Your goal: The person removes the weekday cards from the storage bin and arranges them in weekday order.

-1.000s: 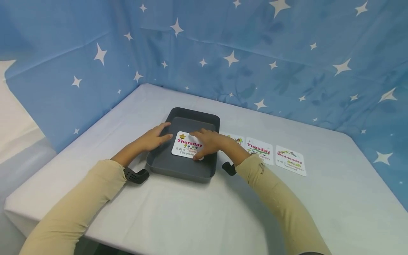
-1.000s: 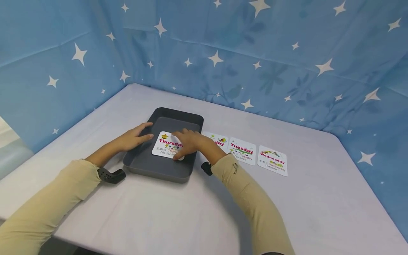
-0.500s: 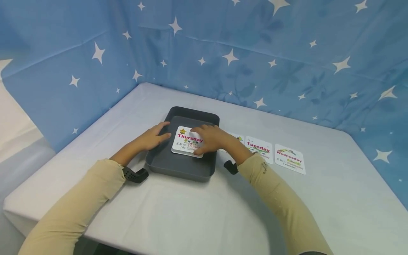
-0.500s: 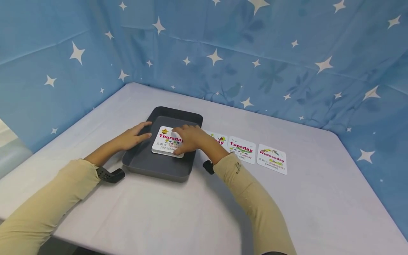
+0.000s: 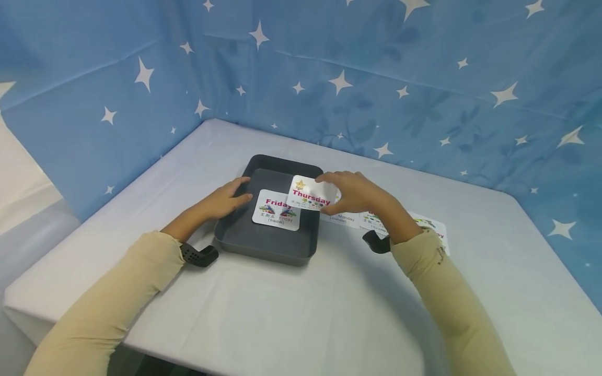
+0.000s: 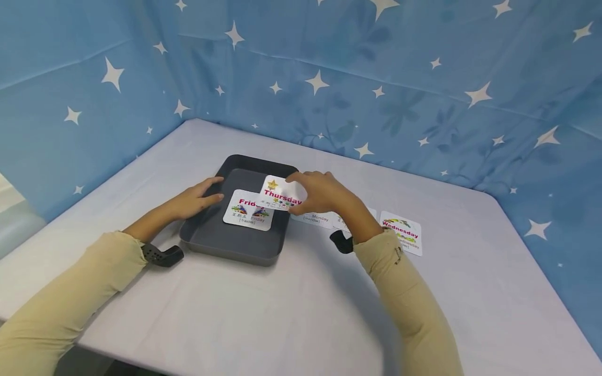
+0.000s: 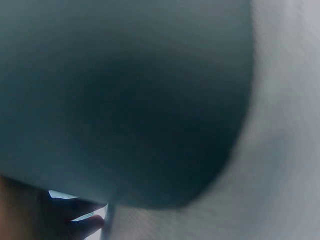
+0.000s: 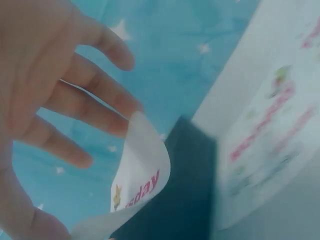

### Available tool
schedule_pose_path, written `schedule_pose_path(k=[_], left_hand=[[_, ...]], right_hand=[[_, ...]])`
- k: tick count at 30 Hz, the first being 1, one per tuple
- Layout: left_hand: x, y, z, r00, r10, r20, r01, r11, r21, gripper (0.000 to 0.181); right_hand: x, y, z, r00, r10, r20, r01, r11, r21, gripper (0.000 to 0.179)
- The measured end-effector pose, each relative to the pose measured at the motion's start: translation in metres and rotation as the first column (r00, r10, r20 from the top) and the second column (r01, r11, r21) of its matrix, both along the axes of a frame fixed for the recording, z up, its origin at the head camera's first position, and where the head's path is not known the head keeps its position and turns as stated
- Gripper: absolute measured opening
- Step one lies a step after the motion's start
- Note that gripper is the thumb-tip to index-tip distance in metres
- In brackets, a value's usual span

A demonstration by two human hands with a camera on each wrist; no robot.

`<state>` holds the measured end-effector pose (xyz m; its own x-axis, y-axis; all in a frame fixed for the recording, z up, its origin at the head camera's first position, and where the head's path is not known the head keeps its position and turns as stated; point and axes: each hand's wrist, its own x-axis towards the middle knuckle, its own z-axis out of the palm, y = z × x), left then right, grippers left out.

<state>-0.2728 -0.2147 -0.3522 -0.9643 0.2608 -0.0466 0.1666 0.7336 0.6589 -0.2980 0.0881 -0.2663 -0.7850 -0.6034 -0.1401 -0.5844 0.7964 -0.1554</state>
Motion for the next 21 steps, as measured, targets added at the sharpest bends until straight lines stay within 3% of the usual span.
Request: schedule_pose_path(k=[9, 15, 21], left_hand=[[-0.001, -0.002, 0.0, 1.0, -0.005, 0.012, 0.005, 1.0, 0.0, 0.061], [-0.002, -0.002, 0.003, 1.0, 0.005, 0.021, -0.005, 1.0, -0.002, 0.061], [-0.002, 0.001, 0.002, 0.999, -0.002, 0.039, 0.002, 1.0, -0.002, 0.062]], right_hand=[[0.017, 0.061, -0.023, 0.997, -0.033, 0.069, 0.043, 0.988, -0.147, 0.062], [0.028, 0.078, -0.029, 0.998, -0.04, 0.04, 0.044, 0.993, -0.107, 0.056], [0.038, 0.073, -0.032, 0.996, 0.043, 0.072, -0.04, 0.998, -0.046, 0.05]])
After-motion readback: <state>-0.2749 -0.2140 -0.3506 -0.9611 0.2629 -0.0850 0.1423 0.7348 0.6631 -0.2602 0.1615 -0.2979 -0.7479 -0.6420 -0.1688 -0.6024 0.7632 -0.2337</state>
